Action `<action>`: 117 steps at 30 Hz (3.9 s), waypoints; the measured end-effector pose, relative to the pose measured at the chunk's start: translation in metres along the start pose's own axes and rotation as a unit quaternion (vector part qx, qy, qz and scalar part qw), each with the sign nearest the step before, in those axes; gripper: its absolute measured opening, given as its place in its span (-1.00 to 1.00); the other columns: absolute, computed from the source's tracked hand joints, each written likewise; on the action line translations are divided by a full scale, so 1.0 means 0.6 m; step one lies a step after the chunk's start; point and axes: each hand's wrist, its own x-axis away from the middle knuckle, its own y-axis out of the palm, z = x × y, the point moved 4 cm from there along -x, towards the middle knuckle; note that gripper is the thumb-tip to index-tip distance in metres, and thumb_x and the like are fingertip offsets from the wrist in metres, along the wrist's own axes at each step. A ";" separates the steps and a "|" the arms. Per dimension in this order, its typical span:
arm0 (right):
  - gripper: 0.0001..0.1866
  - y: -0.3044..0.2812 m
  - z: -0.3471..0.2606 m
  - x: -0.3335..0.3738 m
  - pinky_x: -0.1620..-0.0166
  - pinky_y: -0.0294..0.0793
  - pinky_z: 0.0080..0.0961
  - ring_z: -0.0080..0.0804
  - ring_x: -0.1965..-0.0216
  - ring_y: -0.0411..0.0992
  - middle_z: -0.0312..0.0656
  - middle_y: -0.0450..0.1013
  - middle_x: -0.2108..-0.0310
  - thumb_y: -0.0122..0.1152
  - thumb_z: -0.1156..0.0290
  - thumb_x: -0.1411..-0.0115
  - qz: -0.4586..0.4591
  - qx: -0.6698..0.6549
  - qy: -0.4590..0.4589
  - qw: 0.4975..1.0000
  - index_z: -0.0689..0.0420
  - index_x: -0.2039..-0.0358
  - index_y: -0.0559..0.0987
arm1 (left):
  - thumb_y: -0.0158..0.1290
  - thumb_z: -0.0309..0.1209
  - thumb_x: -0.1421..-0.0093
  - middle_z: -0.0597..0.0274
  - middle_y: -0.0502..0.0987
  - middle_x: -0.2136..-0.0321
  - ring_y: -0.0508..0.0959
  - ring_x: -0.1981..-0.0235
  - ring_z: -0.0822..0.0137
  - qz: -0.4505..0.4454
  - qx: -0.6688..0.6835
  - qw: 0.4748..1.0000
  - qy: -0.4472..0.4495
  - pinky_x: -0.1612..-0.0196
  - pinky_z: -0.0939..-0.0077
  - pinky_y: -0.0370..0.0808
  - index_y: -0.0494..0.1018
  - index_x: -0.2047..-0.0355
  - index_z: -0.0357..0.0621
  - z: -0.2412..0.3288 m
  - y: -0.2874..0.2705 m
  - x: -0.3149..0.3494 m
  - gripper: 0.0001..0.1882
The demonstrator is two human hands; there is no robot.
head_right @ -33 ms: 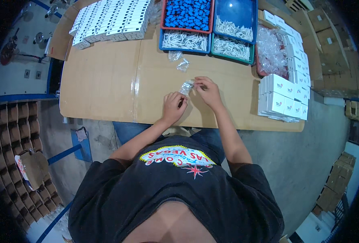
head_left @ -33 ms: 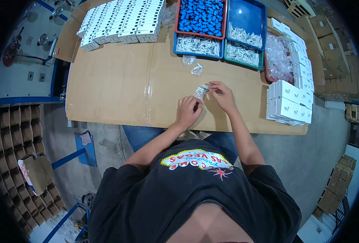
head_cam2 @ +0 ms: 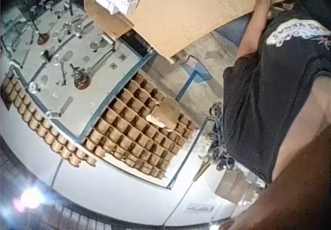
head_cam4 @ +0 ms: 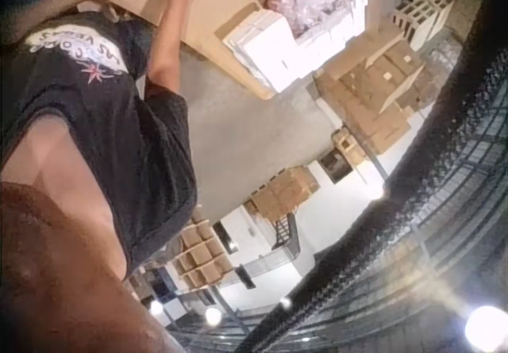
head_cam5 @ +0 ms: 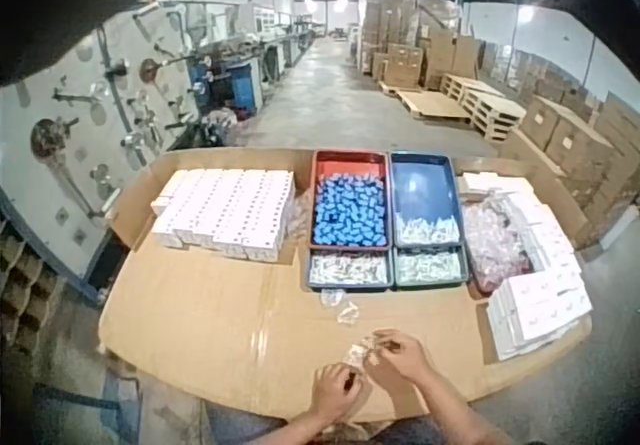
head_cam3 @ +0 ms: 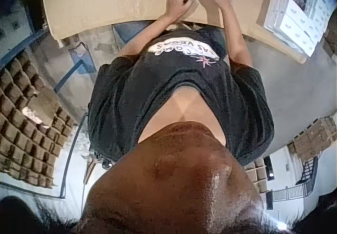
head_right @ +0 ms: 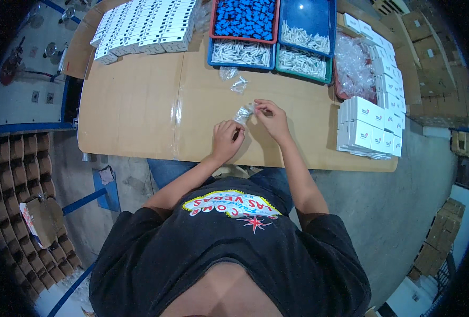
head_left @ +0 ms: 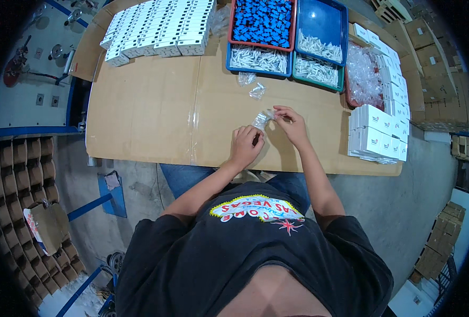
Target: The person sits at a workbench and packs small white plastic components into clear plastic bags. They then place the filled bags into small white cardboard boxes. The person also handles a stack of white boxes, opening one to inspect its interior before continuing the packing process.
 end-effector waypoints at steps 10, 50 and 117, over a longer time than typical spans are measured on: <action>-0.75 -0.015 -0.094 -0.009 0.01 0.64 -0.35 -0.21 0.00 0.61 0.10 0.59 0.00 0.15 0.44 -0.41 0.098 -0.351 0.125 0.923 0.33 0.00 0.55 | 0.18 -0.38 -0.17 0.28 0.56 0.30 0.50 0.18 0.19 -0.019 -0.017 1.000 -0.004 0.01 0.24 0.30 0.55 0.31 -0.04 -0.001 0.006 0.001 -0.91; -0.69 -0.410 -0.138 -0.495 0.05 0.59 -0.28 -0.09 0.16 0.64 0.05 0.65 0.17 0.28 0.57 -0.01 0.074 0.523 0.082 0.845 0.18 0.17 0.72 | 0.17 -0.35 -0.18 0.25 0.56 0.28 0.48 0.17 0.17 -0.023 -0.065 0.997 0.020 0.02 0.20 0.30 0.55 0.30 -0.05 0.012 0.011 -0.003 -0.89; -0.72 -0.041 -0.010 0.032 -0.05 0.59 -0.31 -0.21 -0.07 0.57 -0.05 0.59 -0.03 0.16 0.36 -0.44 0.168 -0.331 0.162 0.914 0.28 -0.01 0.60 | 0.13 -0.49 -0.16 0.20 0.51 0.40 0.48 0.32 0.15 0.058 0.084 0.994 -0.040 0.14 0.26 0.35 0.47 0.37 -0.14 -0.015 0.004 0.004 -0.95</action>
